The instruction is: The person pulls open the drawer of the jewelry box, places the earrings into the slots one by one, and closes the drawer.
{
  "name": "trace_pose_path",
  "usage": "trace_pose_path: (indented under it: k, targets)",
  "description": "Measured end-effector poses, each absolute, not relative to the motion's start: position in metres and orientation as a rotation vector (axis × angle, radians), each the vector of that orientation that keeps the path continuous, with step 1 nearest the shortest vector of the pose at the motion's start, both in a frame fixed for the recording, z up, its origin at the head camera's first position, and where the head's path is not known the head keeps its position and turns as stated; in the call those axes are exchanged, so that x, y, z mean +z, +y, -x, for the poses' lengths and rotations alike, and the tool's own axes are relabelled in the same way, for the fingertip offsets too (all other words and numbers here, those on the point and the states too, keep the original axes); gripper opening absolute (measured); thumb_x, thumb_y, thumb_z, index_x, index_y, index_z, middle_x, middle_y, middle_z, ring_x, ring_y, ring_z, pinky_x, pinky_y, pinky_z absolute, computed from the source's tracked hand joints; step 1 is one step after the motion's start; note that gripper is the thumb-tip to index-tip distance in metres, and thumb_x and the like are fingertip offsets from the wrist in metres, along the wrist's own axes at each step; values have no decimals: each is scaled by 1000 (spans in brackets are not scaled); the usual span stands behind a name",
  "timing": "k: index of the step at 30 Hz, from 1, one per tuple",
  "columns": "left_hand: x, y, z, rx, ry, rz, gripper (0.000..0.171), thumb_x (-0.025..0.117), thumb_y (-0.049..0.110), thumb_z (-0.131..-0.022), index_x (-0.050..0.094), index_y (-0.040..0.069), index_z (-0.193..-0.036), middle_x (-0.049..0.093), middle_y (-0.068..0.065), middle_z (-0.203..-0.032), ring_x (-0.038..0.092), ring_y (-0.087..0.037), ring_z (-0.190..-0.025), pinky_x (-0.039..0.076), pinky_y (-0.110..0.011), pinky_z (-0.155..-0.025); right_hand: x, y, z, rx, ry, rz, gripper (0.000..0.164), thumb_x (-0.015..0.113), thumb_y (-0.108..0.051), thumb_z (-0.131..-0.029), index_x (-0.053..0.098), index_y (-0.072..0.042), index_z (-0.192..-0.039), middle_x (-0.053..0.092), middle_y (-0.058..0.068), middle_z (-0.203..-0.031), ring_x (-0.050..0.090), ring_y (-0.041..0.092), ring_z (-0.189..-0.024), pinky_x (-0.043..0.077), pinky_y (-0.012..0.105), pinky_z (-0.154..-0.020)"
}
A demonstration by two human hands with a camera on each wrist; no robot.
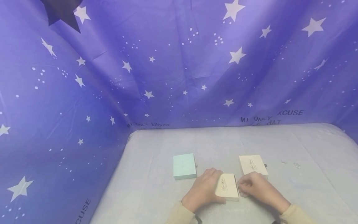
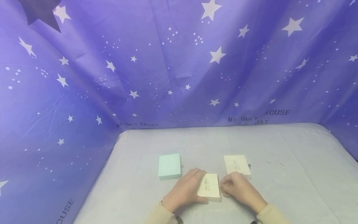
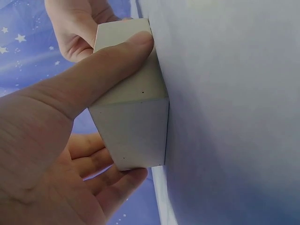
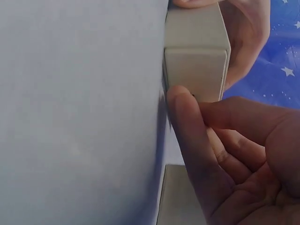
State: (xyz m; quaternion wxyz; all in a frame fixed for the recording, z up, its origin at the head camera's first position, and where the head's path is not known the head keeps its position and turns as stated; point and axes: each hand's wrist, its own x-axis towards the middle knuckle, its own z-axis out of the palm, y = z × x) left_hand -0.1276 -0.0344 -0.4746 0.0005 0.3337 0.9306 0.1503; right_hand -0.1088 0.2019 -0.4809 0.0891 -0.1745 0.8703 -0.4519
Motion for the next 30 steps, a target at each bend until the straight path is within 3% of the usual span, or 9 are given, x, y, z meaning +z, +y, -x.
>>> trace_pose_path:
  k: [4, 15, 24, 30]
  targets:
    - [-475, -34, 128, 463, 2918, -1037, 84, 92, 46, -58, 54, 19, -128, 57, 13, -108, 51, 0, -97, 46, -12, -81, -482, 210, 108, -1364, 2567, 522, 7, 67, -7, -86, 74, -5, -88, 70, -5, -72, 64, 4, -62, 55, 23, -58]
    - [-475, -35, 128, 464, 2927, -1065, 85, 92, 46, -58, 54, 18, -129, 57, 12, -110, 52, -1, -99, 46, -12, -82, -482, 237, 105, -1384, 2515, 475, 16, 66, -6, -88, 71, 7, -96, 74, 7, -81, 68, 5, -68, 58, 23, -62]
    - [-475, -36, 129, 461, 2935, -1070, 83, 93, 45, -57, 55, 19, -126, 57, 13, -108, 51, -1, -97, 46, -12, -80, -480, 246, 103, -1325, 2575, 492, 11, 66, -4, -87, 73, 1, -94, 73, -2, -77, 66, 3, -64, 56, 23, -60]
    - [-476, -35, 129, 462, 2935, -1072, 83, 93, 45, -58, 55, 19, -127, 57, 13, -109, 51, -1, -97, 46, -12, -80, -481, 254, 100, -1368, 2551, 504, 12, 64, 0, -87, 71, 5, -95, 73, -1, -77, 66, 4, -65, 57, 25, -58]
